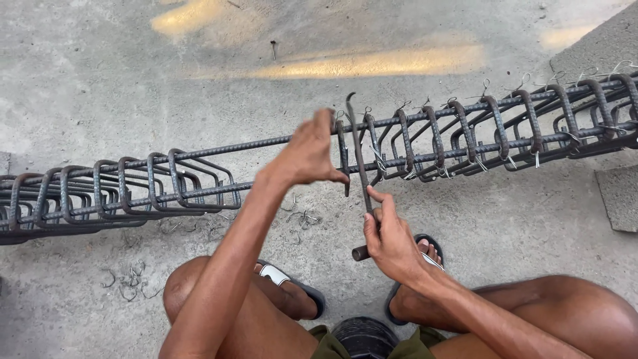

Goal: Tying rebar stirrups to longitudinal bars using wire and a hook tool

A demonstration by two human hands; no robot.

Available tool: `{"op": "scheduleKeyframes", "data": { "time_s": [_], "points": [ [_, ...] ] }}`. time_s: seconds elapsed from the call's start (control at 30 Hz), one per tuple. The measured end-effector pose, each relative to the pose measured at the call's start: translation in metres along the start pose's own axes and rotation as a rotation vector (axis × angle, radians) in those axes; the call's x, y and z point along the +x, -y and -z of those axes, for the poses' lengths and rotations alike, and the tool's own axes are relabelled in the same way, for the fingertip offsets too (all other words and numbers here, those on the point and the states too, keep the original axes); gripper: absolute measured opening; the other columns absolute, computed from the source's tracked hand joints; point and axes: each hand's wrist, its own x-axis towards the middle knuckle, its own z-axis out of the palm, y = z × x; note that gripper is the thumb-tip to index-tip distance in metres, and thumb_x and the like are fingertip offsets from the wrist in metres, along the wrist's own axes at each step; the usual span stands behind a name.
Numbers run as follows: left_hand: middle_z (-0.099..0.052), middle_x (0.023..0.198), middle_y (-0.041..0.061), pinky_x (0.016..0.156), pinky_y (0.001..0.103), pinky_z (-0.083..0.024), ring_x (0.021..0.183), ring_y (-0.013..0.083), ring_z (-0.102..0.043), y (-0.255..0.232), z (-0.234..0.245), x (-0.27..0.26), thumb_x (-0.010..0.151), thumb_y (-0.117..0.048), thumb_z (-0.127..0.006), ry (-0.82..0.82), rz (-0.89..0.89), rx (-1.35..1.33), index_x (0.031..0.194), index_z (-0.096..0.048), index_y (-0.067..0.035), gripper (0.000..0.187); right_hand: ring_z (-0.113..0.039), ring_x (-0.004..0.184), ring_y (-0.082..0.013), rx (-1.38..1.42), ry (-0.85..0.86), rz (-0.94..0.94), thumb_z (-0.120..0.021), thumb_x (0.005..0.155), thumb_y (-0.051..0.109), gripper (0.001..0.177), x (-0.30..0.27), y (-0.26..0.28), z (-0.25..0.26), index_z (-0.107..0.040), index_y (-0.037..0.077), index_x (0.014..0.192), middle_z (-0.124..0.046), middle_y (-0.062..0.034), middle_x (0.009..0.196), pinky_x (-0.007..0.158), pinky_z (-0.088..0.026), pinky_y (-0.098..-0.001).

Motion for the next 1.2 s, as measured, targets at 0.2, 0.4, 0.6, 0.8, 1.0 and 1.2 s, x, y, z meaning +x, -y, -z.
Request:
{"op": "scheduleKeyframes", "data": {
  "time_s": [0.2,0.4,0.6,0.8,1.0,1.2],
  "points": [
    [-0.051,0.119,0.027,0.112,0.077,-0.024,0.122,0.0515,-0.056,0.050,0.045,-0.019,0.070,-0.023,-0.092,-0.199,0.090,-0.044,0.125,-0.036,0.005,0.083,-0.064,0.060,-0.0338,0.031,0.138,0.019,-0.050,0.098,0.010,0.051,-0.006,0.024,-0.019,-0.040,0.015,0.148,-0.062,-0.0102,0.066,0.059,-0.051,-0.0441],
    [-0.048,0.112,0.021,0.110,0.078,-0.022,0.117,0.0480,-0.056,0.064,0.033,-0.021,0.073,-0.012,-0.083,-0.246,0.083,0.028,0.115,-0.035,-0.004,0.064,-0.059,0.061,-0.0296,0.134,0.061,-0.020,-0.043,0.100,0.006,0.051,0.005,0.023,-0.031,-0.031,0.009,0.149,-0.058,-0.0096,0.068,0.060,-0.050,-0.0414],
    [-0.044,0.111,0.018,0.109,0.077,-0.022,0.112,0.0465,-0.057,0.060,0.027,-0.018,0.068,-0.007,-0.079,-0.256,0.041,0.072,0.113,-0.033,-0.008,0.064,-0.059,0.061,-0.0228,0.178,0.048,-0.019,-0.043,0.102,0.002,0.052,0.007,0.018,-0.031,-0.030,0.008,0.152,-0.061,-0.0051,0.070,0.059,-0.052,-0.0358],
    [-0.045,0.109,0.018,0.110,0.077,-0.021,0.109,0.0459,-0.060,0.057,0.024,-0.015,0.071,-0.002,-0.077,-0.239,0.047,0.113,0.112,-0.033,-0.008,0.061,-0.061,0.060,-0.0345,0.085,0.084,-0.001,-0.045,0.101,0.009,0.048,0.003,0.014,-0.037,-0.034,0.011,0.148,-0.059,-0.0121,0.069,0.059,-0.050,-0.0450],
    [-0.043,0.109,0.017,0.109,0.076,-0.022,0.106,0.0471,-0.059,0.056,0.021,-0.012,0.071,0.000,-0.074,-0.249,0.034,0.147,0.111,-0.032,-0.009,0.059,-0.061,0.060,-0.0342,0.063,0.038,0.052,-0.044,0.101,0.008,0.048,0.014,0.011,-0.028,-0.034,0.011,0.148,-0.060,-0.0132,0.070,0.059,-0.049,-0.0450],
    [-0.043,0.109,0.017,0.109,0.075,-0.023,0.108,0.0464,-0.059,0.058,0.021,-0.013,0.073,0.000,-0.072,-0.251,0.048,0.149,0.111,-0.032,-0.009,0.055,-0.060,0.059,-0.0244,0.107,0.045,0.031,-0.046,0.101,0.004,0.053,0.007,0.014,-0.022,-0.033,0.009,0.152,-0.060,-0.0051,0.070,0.059,-0.052,-0.0384]
  ]
}}
